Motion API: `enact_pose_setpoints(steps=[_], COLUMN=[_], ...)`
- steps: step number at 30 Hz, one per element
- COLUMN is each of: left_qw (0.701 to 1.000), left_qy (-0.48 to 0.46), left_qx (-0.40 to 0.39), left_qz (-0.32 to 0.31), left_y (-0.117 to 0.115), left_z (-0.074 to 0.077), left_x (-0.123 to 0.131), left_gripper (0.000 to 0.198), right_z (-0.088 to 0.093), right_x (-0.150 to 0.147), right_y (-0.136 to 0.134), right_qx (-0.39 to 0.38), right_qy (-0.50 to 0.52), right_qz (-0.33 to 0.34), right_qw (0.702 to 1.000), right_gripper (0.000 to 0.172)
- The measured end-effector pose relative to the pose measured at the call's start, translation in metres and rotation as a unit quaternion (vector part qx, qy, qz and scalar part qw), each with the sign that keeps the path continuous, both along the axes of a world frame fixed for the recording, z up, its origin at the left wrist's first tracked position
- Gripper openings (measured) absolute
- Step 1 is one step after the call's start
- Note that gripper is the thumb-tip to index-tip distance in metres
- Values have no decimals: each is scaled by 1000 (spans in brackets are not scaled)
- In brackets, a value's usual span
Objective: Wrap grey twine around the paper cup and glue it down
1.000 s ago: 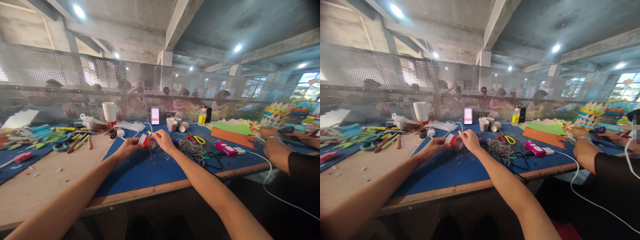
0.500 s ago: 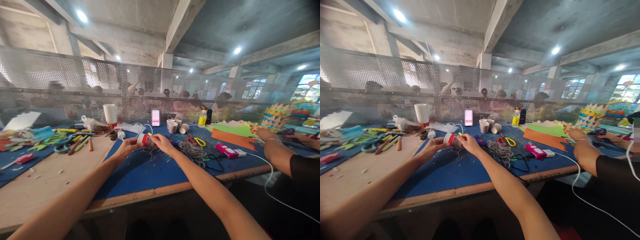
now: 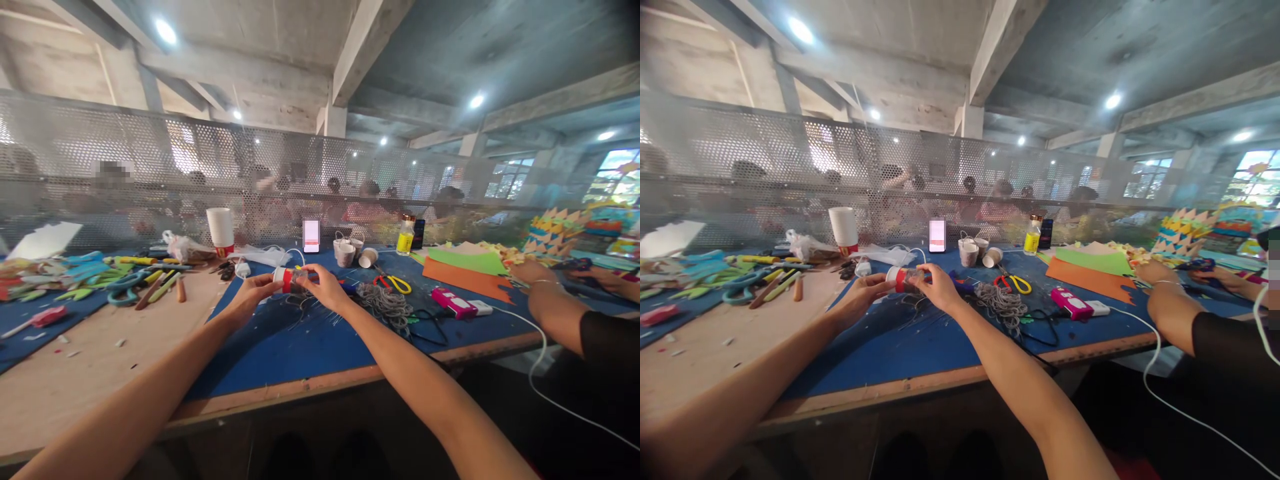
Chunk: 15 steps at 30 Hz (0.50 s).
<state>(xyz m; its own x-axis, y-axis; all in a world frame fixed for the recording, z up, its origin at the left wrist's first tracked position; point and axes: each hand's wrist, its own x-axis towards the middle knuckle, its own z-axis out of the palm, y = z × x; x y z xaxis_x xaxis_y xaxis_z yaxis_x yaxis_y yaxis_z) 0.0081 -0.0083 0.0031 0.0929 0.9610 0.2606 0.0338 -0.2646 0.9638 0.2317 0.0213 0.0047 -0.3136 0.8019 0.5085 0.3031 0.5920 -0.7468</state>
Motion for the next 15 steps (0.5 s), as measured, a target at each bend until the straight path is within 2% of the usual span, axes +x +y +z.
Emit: enact_pose_setpoints(steps=[6, 9, 12, 15], left_qw=[1000, 1000, 1000, 999], left_qy=[0, -2, -13, -15], left_qx=[19, 18, 16, 30], left_qz=[21, 8, 3, 18], left_y=[3, 6, 9, 10], left_z=[-2, -6, -9, -10], left_x=[-3, -6, -8, -10], left_gripper=[36, 39, 38, 33], right_z=[0, -3, -6, -8], right_x=[0, -2, -3, -3], right_y=[-1, 1, 4, 7], right_qx=[-48, -48, -44, -47], right_qy=[0, -21, -39, -41], right_qz=[-3, -9, -36, -53], right_qw=[999, 999, 998, 997], right_gripper=[54, 63, 63, 57])
